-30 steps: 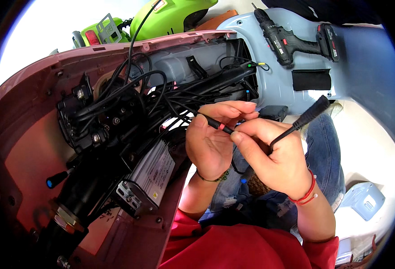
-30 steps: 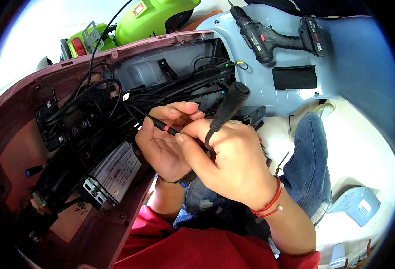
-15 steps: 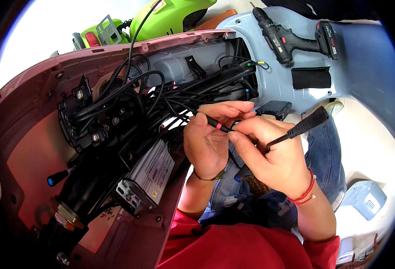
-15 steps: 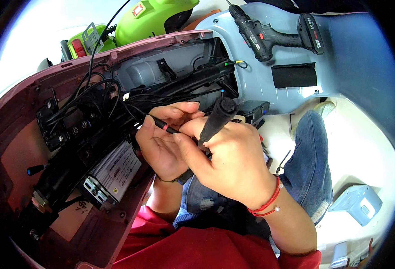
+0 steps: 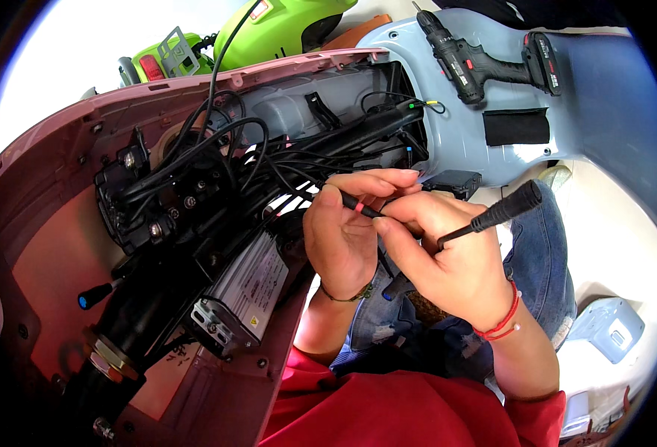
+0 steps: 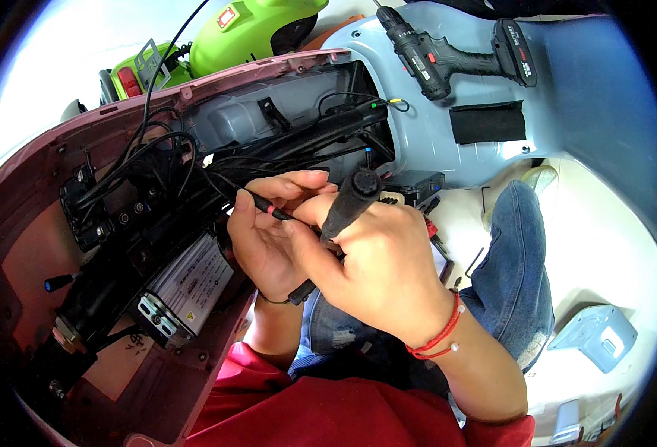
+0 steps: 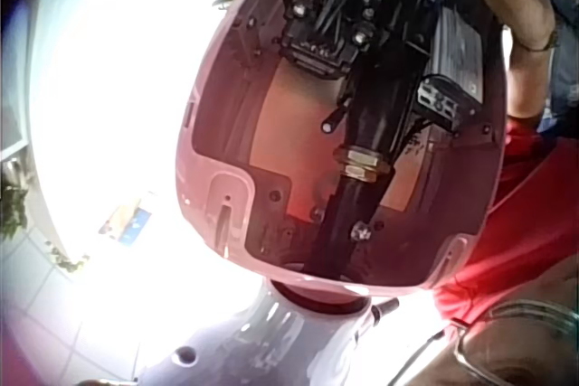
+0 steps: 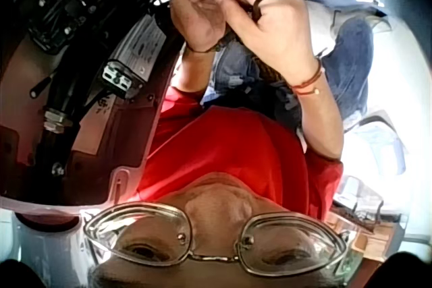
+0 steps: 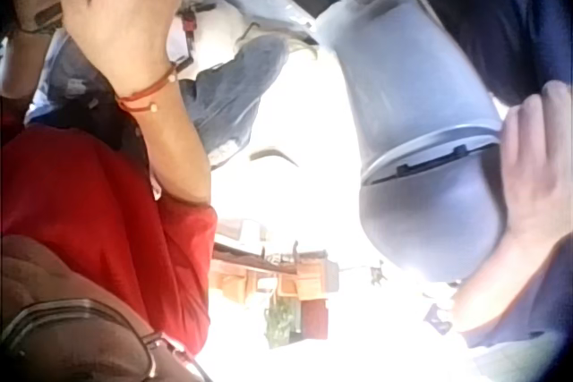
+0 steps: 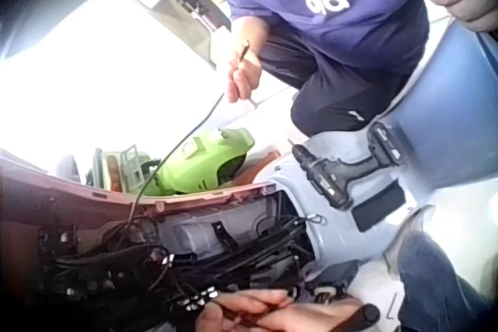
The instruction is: The person connects electrical wire harness plugs by hand inside the frame of a scooter.
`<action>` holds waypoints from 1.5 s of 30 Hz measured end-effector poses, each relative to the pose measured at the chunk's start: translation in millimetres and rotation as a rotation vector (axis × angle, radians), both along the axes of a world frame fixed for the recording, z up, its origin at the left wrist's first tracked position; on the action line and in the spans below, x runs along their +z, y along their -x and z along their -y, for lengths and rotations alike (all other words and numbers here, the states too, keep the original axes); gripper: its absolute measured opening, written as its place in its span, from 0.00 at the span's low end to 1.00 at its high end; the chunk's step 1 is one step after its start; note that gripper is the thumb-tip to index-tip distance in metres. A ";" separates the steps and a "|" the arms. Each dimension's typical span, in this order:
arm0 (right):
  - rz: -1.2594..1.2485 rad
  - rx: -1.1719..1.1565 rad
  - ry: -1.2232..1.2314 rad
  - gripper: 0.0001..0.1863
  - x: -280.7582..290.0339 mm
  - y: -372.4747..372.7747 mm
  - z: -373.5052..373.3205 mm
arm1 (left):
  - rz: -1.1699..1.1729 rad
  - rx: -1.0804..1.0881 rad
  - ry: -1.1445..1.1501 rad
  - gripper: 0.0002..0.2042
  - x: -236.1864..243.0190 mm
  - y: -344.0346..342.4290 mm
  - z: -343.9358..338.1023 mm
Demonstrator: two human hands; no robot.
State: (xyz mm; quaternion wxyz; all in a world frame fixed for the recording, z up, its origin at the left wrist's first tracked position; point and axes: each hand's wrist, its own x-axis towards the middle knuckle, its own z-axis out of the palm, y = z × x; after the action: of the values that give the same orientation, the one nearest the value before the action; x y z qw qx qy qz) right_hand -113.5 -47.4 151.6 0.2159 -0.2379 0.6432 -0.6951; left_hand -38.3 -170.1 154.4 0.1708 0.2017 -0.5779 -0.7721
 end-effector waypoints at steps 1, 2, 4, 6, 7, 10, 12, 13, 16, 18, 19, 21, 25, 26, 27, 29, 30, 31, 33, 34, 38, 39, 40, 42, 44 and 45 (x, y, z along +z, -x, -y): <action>0.001 -0.001 0.000 0.05 0.5 0.2 -0.1 | -0.014 -0.001 -0.017 0.24 -1.2 -0.7 0.5; 0.002 0.000 0.001 0.05 1.3 0.4 -0.1 | -0.027 -0.001 -0.034 0.24 -1.9 -1.0 0.8; 0.002 0.000 0.002 0.05 1.4 1.0 -0.2 | -0.013 0.005 -0.036 0.24 0.3 0.9 -0.7; -0.004 -0.009 0.010 0.05 0.0 1.5 0.1 | -0.001 0.010 -0.039 0.24 1.7 2.0 -1.6; -0.007 -0.011 0.009 0.05 0.4 1.3 -0.1 | 0.013 0.018 -0.034 0.24 1.9 1.4 -2.0; -0.009 -0.016 0.001 0.04 1.7 2.8 -0.7 | 0.017 0.020 -0.027 0.25 2.9 5.7 -4.1; -0.046 -0.014 -0.021 0.04 -0.4 -1.5 -0.9 | 0.137 0.024 0.202 0.25 9.0 2.4 -5.8; -0.019 0.001 -0.029 0.04 -3.3 -3.2 1.4 | 0.043 0.022 0.062 0.26 -0.8 -1.7 -1.7; -0.035 -0.004 -0.034 0.05 -4.2 -1.0 3.2 | 0.081 0.062 0.037 0.26 -4.1 -5.4 -0.7; -0.053 -0.008 -0.052 0.05 0.7 0.2 2.1 | 0.095 0.082 0.031 0.25 0.0 -4.9 -1.1; -0.067 -0.003 -0.051 0.05 -0.9 -2.4 2.0 | 0.091 0.095 0.008 0.25 0.3 -6.5 -1.1; -0.097 -0.010 -0.071 0.06 0.7 -2.9 1.2 | 0.042 0.093 -0.001 0.24 -3.5 -6.2 -0.2; -0.130 -0.027 -0.066 0.07 -3.0 -7.8 2.6 | 0.091 0.119 0.035 0.25 -0.3 -8.1 -1.7; -0.087 -0.026 -0.044 0.07 -1.7 -6.7 2.3 | 0.089 0.128 0.032 0.24 -2.5 -8.0 -0.7; -0.109 -0.039 -0.036 0.07 -2.1 -6.0 2.4 | 0.066 0.116 0.040 0.24 -2.5 -6.1 -0.6; -0.053 -0.012 -0.076 0.07 -6.4 -7.0 1.7 | 0.094 0.122 0.037 0.24 -3.0 -3.0 -3.2; -0.066 -0.004 -0.095 0.07 -7.8 -6.9 0.8 | 0.126 0.154 0.032 0.23 -2.6 0.0 -5.6; -0.071 -0.014 -0.094 0.07 -8.5 -8.1 1.2 | 0.120 0.145 0.033 0.23 -0.2 0.2 -7.1; -0.053 -0.040 -0.062 0.12 -9.4 -8.8 4.1 | 0.153 0.159 0.026 0.23 3.4 0.9 -7.4; -0.053 -0.048 -0.038 0.13 -4.7 -6.9 4.1 | 0.136 0.166 0.022 0.22 2.1 -0.4 -4.8; -0.055 -0.054 -0.018 0.14 -5.8 -8.3 4.8 | 0.147 0.175 0.045 0.25 2.2 -2.0 -4.8; -0.059 -0.057 -0.027 0.15 -7.3 -8.5 4.3 | 0.149 0.173 0.051 0.25 1.8 -1.2 -5.8; -0.061 -0.055 -0.036 0.15 -7.7 -9.0 4.3 | 0.154 0.176 0.056 0.25 2.1 -1.4 -6.4; -0.068 -0.053 -0.033 0.16 -7.1 -8.3 4.1 | 0.155 0.183 0.055 0.25 4.2 -0.1 -8.4; -0.074 -0.049 -0.031 0.16 -6.0 -8.4 3.7 | 0.157 0.192 0.053 0.25 4.9 -0.5 -9.0; -0.064 -0.053 -0.023 0.16 -3.8 -8.2 2.8 | 0.155 0.195 0.055 0.25 4.8 -0.8 -9.0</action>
State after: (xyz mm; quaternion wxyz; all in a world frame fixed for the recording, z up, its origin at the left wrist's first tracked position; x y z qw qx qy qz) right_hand -105.3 -50.2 147.8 0.1796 -0.2404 0.6638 -0.6851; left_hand -37.5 -161.1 159.2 0.2056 0.3113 -0.5879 -0.7178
